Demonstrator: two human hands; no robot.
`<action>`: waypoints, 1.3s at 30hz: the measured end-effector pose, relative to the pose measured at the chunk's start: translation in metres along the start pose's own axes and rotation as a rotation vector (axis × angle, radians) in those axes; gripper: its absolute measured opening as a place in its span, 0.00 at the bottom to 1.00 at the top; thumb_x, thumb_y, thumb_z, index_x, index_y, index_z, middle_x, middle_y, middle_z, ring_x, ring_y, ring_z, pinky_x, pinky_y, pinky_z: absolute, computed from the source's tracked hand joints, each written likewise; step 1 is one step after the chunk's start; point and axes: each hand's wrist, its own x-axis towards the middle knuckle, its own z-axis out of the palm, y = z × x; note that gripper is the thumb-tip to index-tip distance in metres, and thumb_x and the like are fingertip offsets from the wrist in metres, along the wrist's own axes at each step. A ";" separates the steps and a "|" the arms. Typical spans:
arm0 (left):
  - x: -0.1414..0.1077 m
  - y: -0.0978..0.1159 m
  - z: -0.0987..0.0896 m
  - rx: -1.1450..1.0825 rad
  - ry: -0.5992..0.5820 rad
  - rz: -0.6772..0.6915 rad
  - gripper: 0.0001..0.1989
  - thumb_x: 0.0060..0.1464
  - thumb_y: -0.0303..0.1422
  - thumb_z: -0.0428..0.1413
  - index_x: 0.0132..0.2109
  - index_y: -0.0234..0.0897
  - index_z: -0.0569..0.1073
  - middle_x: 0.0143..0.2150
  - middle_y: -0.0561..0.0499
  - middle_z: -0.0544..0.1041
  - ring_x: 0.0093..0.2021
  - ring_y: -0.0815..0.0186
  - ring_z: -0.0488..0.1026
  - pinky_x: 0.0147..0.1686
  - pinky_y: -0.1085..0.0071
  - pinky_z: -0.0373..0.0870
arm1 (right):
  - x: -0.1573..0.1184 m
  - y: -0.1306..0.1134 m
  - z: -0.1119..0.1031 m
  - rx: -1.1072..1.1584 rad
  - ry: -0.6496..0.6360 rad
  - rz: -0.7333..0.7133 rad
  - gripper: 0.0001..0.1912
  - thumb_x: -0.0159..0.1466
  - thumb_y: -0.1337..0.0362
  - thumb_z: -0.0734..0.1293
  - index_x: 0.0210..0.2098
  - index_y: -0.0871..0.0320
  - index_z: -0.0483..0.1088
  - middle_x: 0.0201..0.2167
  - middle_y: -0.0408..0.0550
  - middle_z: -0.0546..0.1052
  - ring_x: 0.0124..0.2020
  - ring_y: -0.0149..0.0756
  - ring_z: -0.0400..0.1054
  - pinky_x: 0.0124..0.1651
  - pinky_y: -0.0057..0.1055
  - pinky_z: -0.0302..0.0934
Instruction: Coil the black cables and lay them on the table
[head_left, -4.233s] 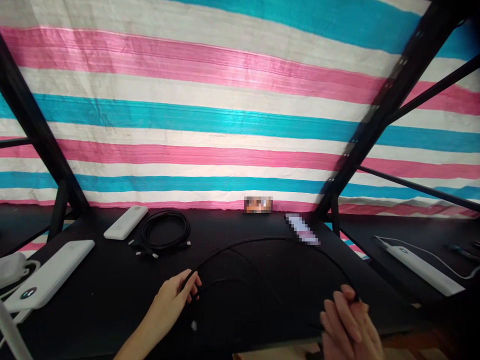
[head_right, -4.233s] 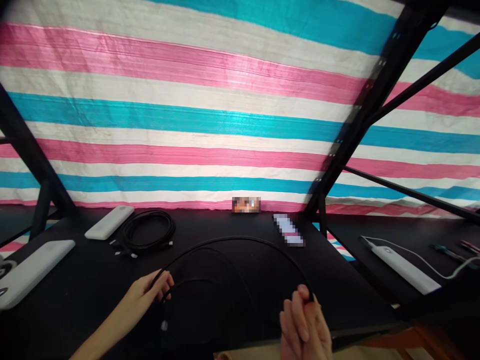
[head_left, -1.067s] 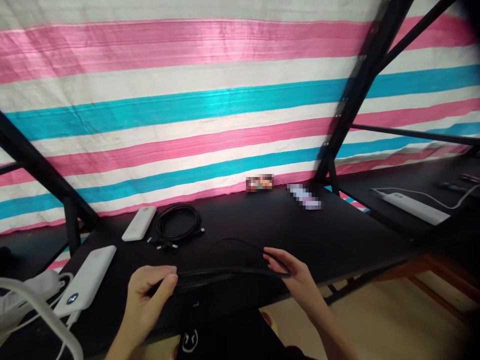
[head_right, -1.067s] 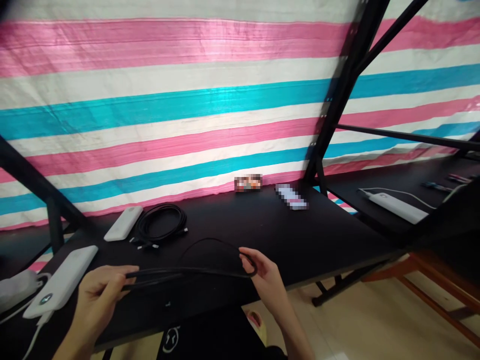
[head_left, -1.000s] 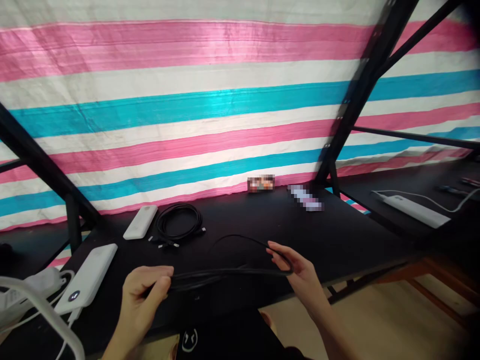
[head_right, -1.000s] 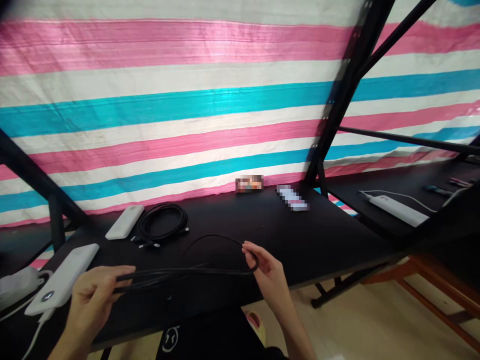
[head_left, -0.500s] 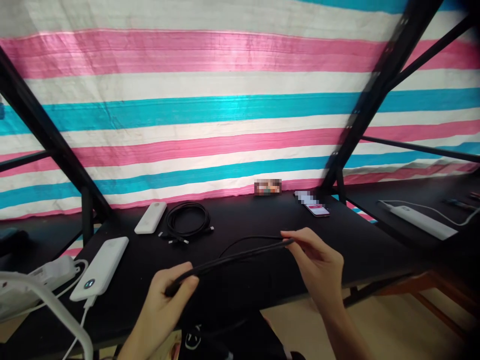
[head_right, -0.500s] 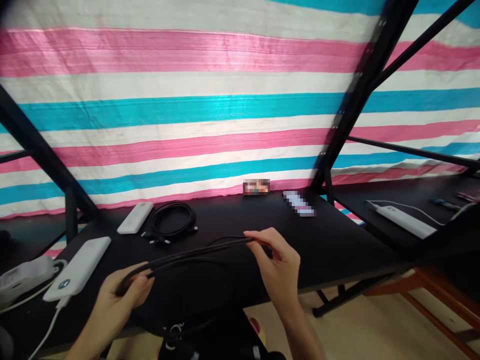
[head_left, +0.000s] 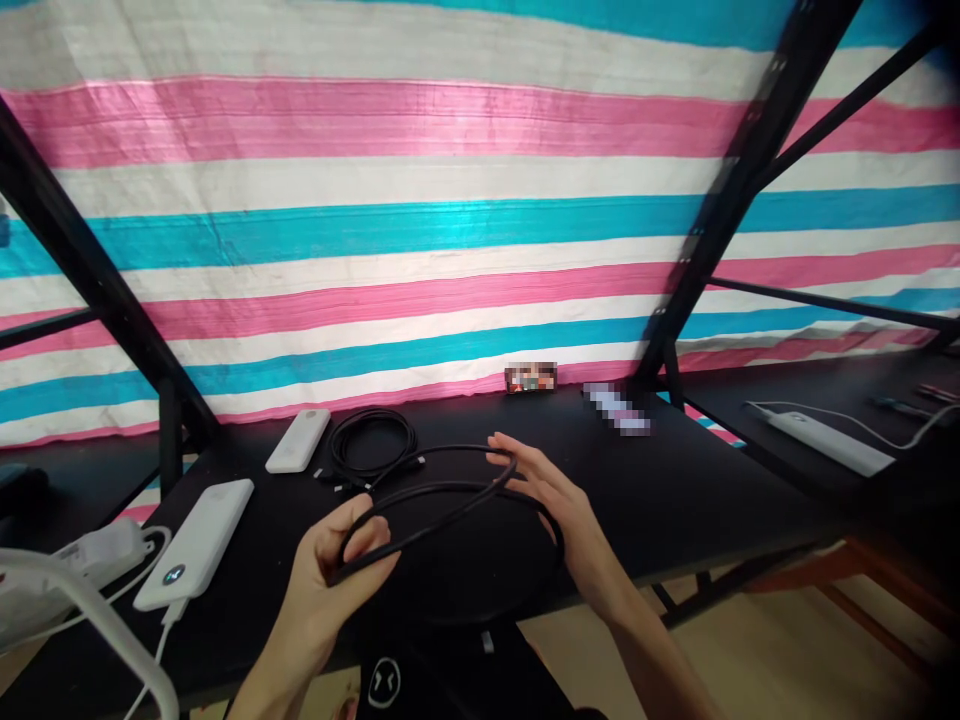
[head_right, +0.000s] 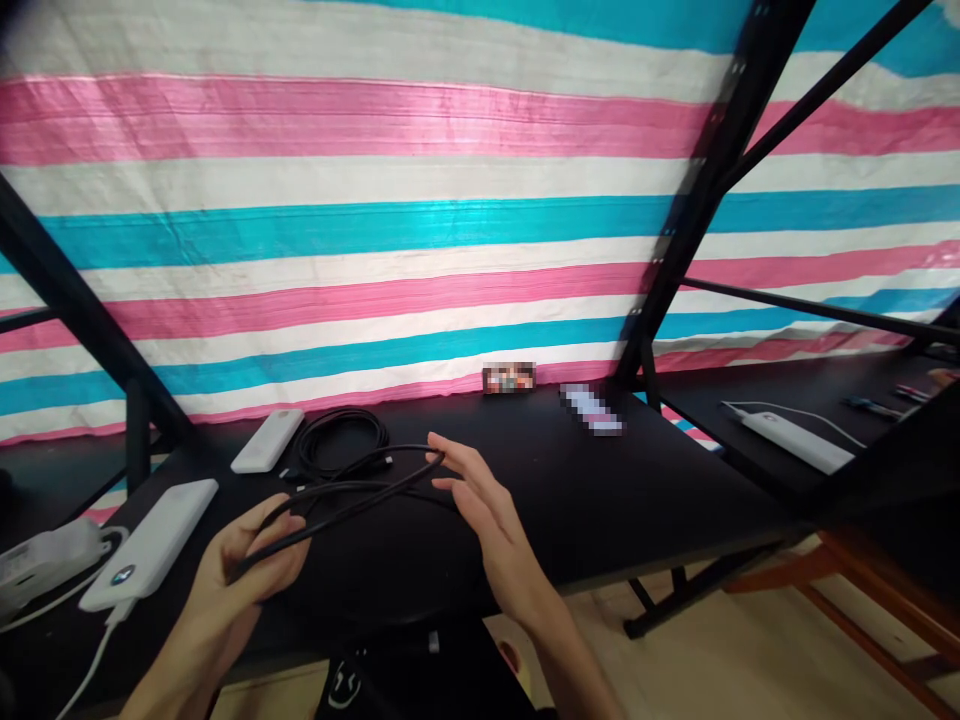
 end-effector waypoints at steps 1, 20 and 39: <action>0.000 -0.001 0.000 -0.018 0.009 0.000 0.24 0.36 0.41 0.67 0.23 0.40 0.57 0.21 0.59 0.53 0.22 0.73 0.50 0.20 0.77 0.51 | -0.001 0.002 0.002 0.015 -0.018 0.009 0.22 0.68 0.56 0.59 0.60 0.48 0.61 0.61 0.49 0.63 0.60 0.42 0.58 0.57 0.38 0.59; 0.022 -0.024 0.003 0.650 0.104 0.344 0.22 0.54 0.37 0.56 0.55 0.39 0.64 0.55 0.43 0.68 0.56 0.54 0.64 0.55 0.57 0.58 | -0.021 -0.021 0.012 -0.262 0.385 -0.468 0.16 0.58 0.81 0.63 0.20 0.57 0.58 0.31 0.43 0.70 0.32 0.31 0.64 0.32 0.28 0.61; 0.011 -0.009 0.014 0.242 -0.113 0.074 0.08 0.53 0.37 0.57 0.34 0.39 0.68 0.27 0.57 0.61 0.27 0.71 0.58 0.26 0.77 0.56 | -0.023 0.021 -0.044 -0.210 0.185 0.144 0.21 0.65 0.55 0.63 0.56 0.53 0.64 0.50 0.53 0.74 0.51 0.42 0.69 0.54 0.42 0.63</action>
